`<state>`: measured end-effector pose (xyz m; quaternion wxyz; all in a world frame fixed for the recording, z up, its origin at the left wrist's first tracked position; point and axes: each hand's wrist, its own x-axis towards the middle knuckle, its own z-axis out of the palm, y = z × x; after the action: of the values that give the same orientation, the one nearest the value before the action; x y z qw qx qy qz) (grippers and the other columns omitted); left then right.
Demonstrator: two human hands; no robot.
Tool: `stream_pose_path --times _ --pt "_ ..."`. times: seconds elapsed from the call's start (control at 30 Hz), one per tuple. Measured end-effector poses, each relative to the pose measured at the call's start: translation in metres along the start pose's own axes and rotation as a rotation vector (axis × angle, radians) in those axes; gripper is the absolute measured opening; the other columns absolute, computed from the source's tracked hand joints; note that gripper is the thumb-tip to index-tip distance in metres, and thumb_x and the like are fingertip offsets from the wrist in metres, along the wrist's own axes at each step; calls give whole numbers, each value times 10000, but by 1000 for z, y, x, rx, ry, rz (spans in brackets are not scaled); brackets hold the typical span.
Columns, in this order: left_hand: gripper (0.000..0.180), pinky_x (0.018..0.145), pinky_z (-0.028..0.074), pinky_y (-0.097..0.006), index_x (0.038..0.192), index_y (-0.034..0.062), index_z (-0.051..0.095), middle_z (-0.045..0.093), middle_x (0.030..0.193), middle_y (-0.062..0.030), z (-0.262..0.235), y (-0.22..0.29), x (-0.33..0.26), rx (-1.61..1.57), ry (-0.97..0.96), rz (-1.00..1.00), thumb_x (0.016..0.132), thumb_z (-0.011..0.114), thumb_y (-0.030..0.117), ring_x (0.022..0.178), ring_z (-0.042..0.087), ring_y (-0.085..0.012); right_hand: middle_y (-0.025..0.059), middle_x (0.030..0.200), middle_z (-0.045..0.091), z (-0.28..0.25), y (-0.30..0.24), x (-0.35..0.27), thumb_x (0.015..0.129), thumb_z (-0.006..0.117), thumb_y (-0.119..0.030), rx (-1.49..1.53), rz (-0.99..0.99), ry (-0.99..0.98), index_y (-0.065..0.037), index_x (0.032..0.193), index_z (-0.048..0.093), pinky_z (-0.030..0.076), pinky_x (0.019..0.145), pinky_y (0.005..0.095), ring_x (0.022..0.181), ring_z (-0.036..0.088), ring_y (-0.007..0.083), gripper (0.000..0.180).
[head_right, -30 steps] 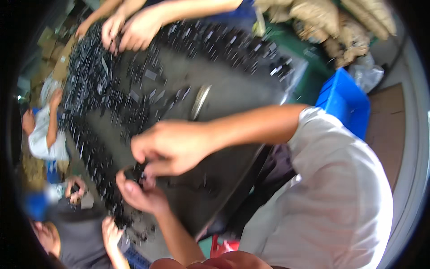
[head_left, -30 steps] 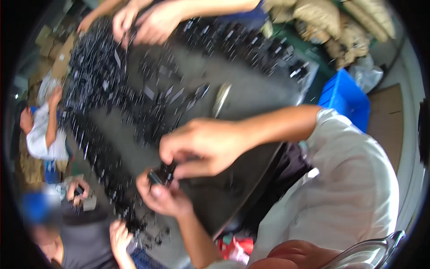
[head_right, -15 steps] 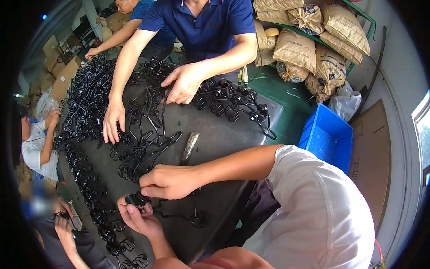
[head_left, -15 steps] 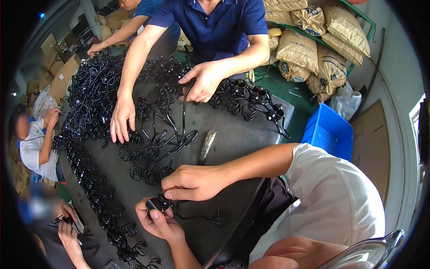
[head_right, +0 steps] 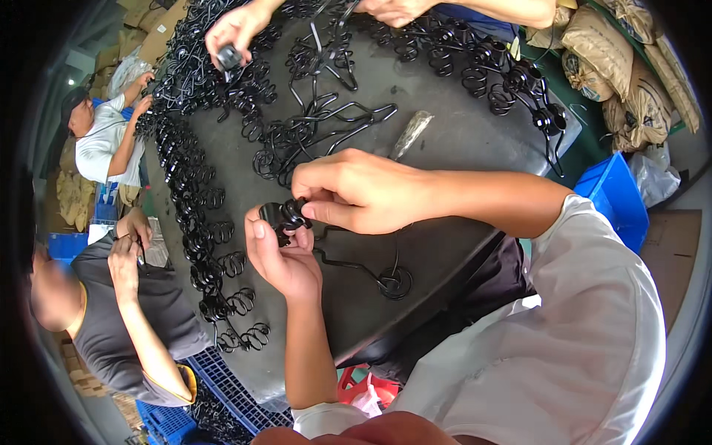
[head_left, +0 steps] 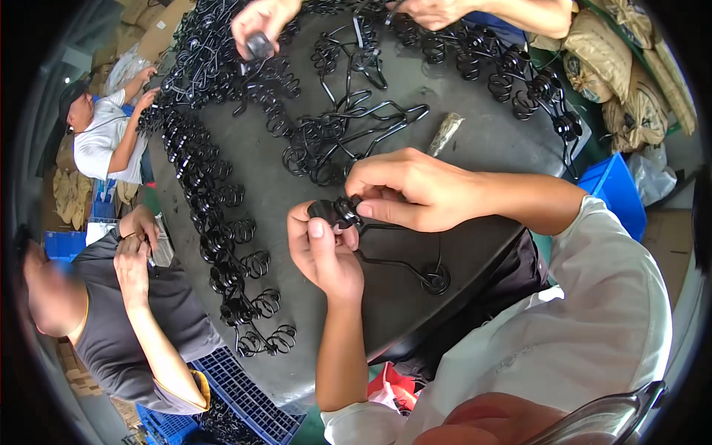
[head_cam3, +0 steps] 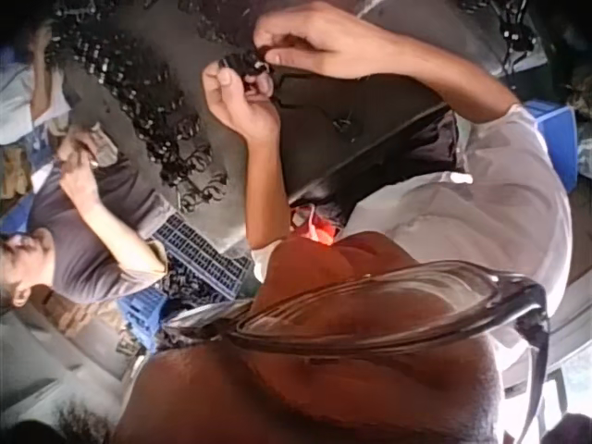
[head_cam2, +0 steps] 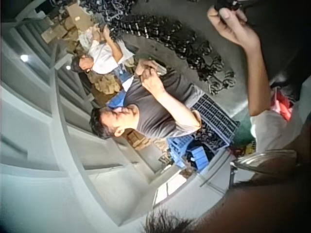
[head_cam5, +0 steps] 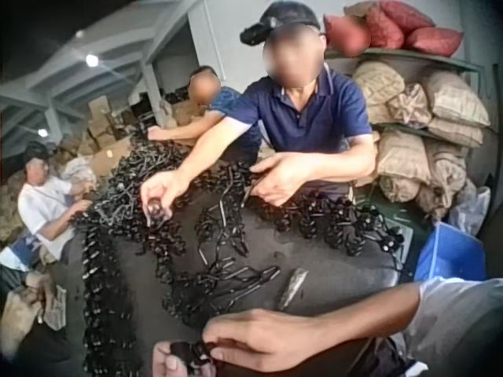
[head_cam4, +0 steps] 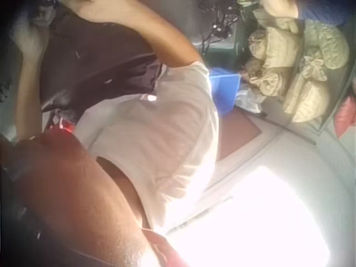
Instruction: Manually assembling small black wire coil components with plastic parts at a workbench.
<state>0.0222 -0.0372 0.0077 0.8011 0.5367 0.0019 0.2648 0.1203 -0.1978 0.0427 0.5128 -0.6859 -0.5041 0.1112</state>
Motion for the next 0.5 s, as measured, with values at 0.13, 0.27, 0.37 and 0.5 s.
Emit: stream_pose_path --times 0.13,0.27,0.37,0.5 --pt "369 486 362 -226 966 25 492 524 752 -43 2 4 -1 -42 35 -51 1033 567 380 566 483 -104 55 848 622 3 2 -1 940 674 10 87 -63 46 -1 1099 605 456 578 305 688 595 135 174" --pt "354 492 376 -221 986 24 488 530 758 -46 1 4 -4 -47 23 -60 1033 573 364 564 492 -99 40 879 660 9 1 -6 980 698 -93 312 46 51 7 1090 613 503 632 276 773 634 101 171" --pt "320 499 382 -221 1015 23 497 539 768 -41 -1 3 -6 -26 -23 -7 1022 604 325 567 497 -97 9 776 650 18 7 -5 982 685 -101 428 73 144 -17 997 621 488 605 271 676 598 74 107" --pt "307 499 375 -221 1020 26 503 552 788 -41 1 2 -4 26 -32 31 1022 606 316 575 498 -94 10 925 644 8 5 -2 994 647 -22 374 36 95 0 1073 633 500 714 256 812 591 76 83"
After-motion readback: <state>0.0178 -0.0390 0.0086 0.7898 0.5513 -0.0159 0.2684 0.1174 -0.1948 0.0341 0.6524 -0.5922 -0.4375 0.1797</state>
